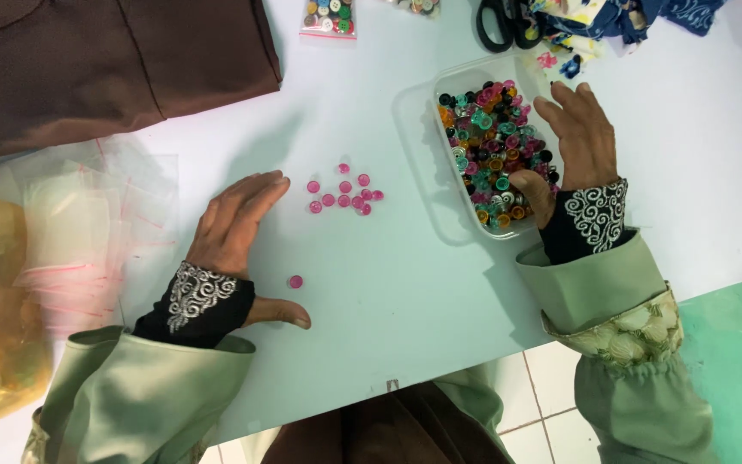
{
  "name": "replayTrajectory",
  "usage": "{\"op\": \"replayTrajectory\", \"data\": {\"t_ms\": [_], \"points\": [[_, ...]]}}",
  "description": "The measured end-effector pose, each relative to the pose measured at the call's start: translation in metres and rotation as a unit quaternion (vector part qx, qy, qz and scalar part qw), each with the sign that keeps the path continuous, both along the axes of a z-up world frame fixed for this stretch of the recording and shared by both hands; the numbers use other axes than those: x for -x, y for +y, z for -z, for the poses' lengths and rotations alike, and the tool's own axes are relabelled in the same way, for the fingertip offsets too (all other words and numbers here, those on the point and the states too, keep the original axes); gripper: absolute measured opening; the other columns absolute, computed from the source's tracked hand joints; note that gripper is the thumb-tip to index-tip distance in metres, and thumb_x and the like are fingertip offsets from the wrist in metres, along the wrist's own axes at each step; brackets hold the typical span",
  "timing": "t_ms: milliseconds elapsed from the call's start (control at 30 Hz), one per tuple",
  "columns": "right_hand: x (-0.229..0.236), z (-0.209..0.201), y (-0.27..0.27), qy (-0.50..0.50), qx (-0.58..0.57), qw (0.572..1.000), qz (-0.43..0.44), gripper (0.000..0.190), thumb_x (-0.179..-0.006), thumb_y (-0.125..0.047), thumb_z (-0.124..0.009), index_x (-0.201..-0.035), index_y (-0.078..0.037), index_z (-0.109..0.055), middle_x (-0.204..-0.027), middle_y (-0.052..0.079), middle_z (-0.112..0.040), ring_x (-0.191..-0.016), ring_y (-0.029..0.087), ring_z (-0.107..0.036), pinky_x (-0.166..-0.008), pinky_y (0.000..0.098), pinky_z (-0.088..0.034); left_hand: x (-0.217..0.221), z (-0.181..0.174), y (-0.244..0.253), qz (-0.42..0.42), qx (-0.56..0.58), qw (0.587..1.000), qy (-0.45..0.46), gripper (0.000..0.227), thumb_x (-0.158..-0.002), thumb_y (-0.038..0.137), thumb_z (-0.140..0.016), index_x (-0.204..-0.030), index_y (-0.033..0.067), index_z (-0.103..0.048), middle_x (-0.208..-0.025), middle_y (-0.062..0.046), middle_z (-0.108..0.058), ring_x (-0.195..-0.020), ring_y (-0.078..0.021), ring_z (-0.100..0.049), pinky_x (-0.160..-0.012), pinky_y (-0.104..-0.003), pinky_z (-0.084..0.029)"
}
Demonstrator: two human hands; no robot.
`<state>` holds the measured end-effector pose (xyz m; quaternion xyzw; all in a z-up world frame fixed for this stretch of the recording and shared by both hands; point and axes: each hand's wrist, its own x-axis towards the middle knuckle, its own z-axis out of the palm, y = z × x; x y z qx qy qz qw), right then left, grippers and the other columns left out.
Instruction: The person sorts various buttons by color and size, picking them from a container and placing them into small plastic bags.
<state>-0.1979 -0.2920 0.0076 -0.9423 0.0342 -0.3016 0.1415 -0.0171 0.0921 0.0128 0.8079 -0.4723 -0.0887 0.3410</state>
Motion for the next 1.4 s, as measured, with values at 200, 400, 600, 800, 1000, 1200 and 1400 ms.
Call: {"op": "replayTrajectory", "data": {"t_ms": [200, 400, 600, 800, 1000, 1200, 1400], "points": [[-0.031, -0.008, 0.001, -0.164, 0.197, 0.966, -0.024, 0.066, -0.105, -0.059, -0.057, -0.129, 0.000, -0.071, -0.131, 0.024, -0.067, -0.117, 0.046, -0.067, -0.095, 0.0602, -0.061, 0.005, 0.028, -0.031, -0.064, 0.008, 0.978, -0.198, 0.128, -0.056, 0.090, -0.073, -0.155, 0.0139, -0.044, -0.151, -0.008, -0.050, -0.142, -0.0316, -0.045, -0.122, -0.047, -0.030], [-0.059, 0.009, 0.091, 0.050, -0.037, 0.984, -0.166, 0.057, -0.085, -0.032, -0.079, -0.140, -0.022, -0.066, -0.132, 0.001, -0.060, -0.107, 0.020, -0.062, -0.098, 0.0389, -0.051, -0.013, 0.041, -0.084, -0.141, 0.123, 0.929, -0.320, 0.097, -0.085, 0.089, -0.057, -0.149, 0.0159, -0.057, -0.129, -0.002, -0.065, -0.123, -0.0210, -0.058, -0.113, -0.034, -0.039], [-0.123, 0.102, 0.108, 0.217, -0.396, 0.887, 0.096, 0.044, -0.093, -0.056, -0.075, -0.107, -0.016, -0.065, -0.097, 0.005, -0.061, -0.100, 0.022, -0.065, -0.104, 0.0366, -0.049, -0.014, 0.029, -0.059, -0.066, 0.085, 0.979, -0.171, 0.110, -0.067, 0.070, -0.084, -0.154, 0.0111, -0.049, -0.135, -0.006, -0.061, -0.133, -0.0282, -0.051, -0.116, -0.043, -0.034], [-0.117, 0.077, 0.122, 0.129, -0.159, 0.957, -0.208, 0.041, -0.091, -0.017, -0.077, -0.132, -0.021, -0.072, -0.109, 0.008, -0.063, -0.098, 0.034, -0.065, -0.090, 0.0434, -0.058, -0.020, 0.028, -0.035, -0.054, 0.093, 0.978, -0.179, 0.094, -0.076, 0.067, -0.082, -0.149, 0.0148, -0.057, -0.126, 0.000, -0.061, -0.124, -0.0220, -0.050, -0.106, -0.036, -0.039], [-0.111, 0.035, 0.120, 0.122, -0.201, 0.932, -0.278, 0.039, -0.094, -0.008, -0.074, -0.132, -0.013, -0.073, -0.110, 0.008, -0.068, -0.101, 0.031, -0.064, -0.096, 0.0392, -0.055, -0.023, 0.022, -0.014, -0.026, 0.079, 0.991, -0.105, 0.086, -0.077, 0.056, -0.084, -0.149, 0.0162, -0.057, -0.126, 0.001, -0.062, -0.125, -0.0222, -0.049, -0.105, -0.038, -0.041], [-0.102, 0.017, 0.126, 0.110, -0.199, 0.937, -0.263, 0.029, -0.096, -0.003, -0.072, -0.124, -0.008, -0.075, -0.108, 0.011, -0.073, -0.096, 0.032, -0.066, -0.090, 0.0386, -0.057, -0.023, 0.019, -0.018, -0.020, 0.090, 0.991, -0.098, 0.090, -0.075, 0.054, -0.085, -0.150, 0.0145, -0.055, -0.127, -0.001, -0.063, -0.124, -0.0207, -0.051, -0.107, -0.038, -0.040], [-0.107, 0.033, 0.098, 0.086, -0.170, 0.947, -0.259, 0.023, -0.101, -0.008, -0.069, -0.123, -0.008, -0.075, -0.108, 0.008, -0.073, -0.095, 0.030, -0.066, -0.088, 0.0372, -0.056, -0.021, 0.022, -0.020, -0.032, 0.104, 0.987, -0.120, 0.084, -0.080, 0.058, -0.081, -0.147, 0.0133, -0.059, -0.124, -0.001, -0.066, -0.122, -0.0204, -0.053, -0.108, -0.037, -0.038]]}}
